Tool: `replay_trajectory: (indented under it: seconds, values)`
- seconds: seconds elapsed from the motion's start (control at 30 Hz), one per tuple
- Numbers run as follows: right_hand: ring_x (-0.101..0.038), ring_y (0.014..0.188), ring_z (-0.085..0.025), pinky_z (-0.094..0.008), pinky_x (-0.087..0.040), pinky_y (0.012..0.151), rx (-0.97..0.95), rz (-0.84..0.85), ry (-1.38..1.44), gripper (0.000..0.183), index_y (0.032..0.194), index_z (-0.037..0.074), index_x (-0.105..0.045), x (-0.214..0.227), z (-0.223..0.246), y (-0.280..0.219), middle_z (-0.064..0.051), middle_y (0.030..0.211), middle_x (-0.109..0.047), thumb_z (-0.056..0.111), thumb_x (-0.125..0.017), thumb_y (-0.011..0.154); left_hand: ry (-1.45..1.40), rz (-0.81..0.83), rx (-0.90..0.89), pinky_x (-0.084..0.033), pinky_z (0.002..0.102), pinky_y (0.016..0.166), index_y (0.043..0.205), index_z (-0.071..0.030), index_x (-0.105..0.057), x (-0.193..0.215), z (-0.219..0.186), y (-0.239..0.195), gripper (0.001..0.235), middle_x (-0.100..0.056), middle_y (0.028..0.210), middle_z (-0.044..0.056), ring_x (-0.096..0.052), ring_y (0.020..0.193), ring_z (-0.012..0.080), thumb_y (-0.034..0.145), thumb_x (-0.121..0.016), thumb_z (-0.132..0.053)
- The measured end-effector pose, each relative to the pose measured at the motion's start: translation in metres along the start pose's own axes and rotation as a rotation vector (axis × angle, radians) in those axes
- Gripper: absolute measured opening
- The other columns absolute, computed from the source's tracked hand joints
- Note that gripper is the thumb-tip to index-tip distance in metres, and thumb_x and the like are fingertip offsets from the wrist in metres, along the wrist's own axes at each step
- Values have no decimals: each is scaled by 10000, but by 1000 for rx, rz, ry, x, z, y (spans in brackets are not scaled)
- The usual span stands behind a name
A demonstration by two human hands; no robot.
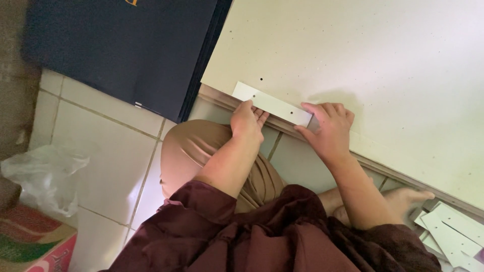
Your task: The person sits on the floor and assembles a dark blue paper cover with gold lettering onto a large white board. They align the cover, smooth it down, and then use a small wooden stick to apply adhesive to the board's edge before pressing the cover into place.
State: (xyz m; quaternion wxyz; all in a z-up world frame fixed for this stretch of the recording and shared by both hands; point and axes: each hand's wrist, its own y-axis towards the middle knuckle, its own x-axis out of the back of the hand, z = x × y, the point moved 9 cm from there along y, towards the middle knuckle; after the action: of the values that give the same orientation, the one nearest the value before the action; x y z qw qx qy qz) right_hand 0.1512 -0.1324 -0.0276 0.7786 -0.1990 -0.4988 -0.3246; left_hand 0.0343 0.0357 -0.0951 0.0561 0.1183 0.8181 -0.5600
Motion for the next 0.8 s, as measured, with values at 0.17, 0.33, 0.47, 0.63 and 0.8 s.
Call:
replay_trajectory:
  seconds: [0.17, 0.33, 0.47, 0.63, 0.8]
  values:
    - [-587, 1070, -213, -465, -385, 961, 104, -72, 3, 326, 1144, 318, -754, -2, 0, -7, 52, 1098, -645, 362, -868, 842, -26, -28, 12, -440, 591, 1136, 1495, -16, -332, -6, -7, -19, 553, -396, 1320, 175, -470, 1389, 441, 985, -484, -168]
    - [-598, 1052, -191, -433, -392, 959, 138, -117, 9, 292, 1107, 343, -770, 1, 3, -8, 80, 1101, -647, 359, -868, 833, -9, -44, 6, -468, 593, 1112, 1488, -30, -350, -6, -11, -26, 555, -410, 1314, 177, -498, 1362, 441, 971, -496, -172]
    - [-619, 1004, -182, -411, -416, 937, 170, -130, -1, 276, 1098, 359, -775, -1, 0, -9, 87, 1097, -646, 361, -861, 835, 20, -22, 13, -482, 561, 1107, 1515, -30, -309, -9, -9, -25, 591, -411, 1387, 204, -489, 1373, 438, 980, -479, -216]
    - [-626, 989, -183, -412, -418, 939, 147, -107, 35, 277, 1097, 333, -781, -3, -2, -8, 80, 1094, -639, 337, -871, 835, 28, 29, 49, -507, 537, 1088, 1514, 16, -295, -23, -3, -41, 628, -418, 1442, 219, -476, 1389, 431, 977, -498, -239]
    - [-629, 986, -176, -393, -407, 929, 161, -129, 36, 248, 1076, 335, -788, -2, -2, -8, 77, 1087, -646, 351, -867, 841, 229, 128, 78, -585, 547, 994, 1447, 81, -342, -17, 35, -9, 588, -432, 1360, 247, -520, 1316, 453, 957, -584, -134]
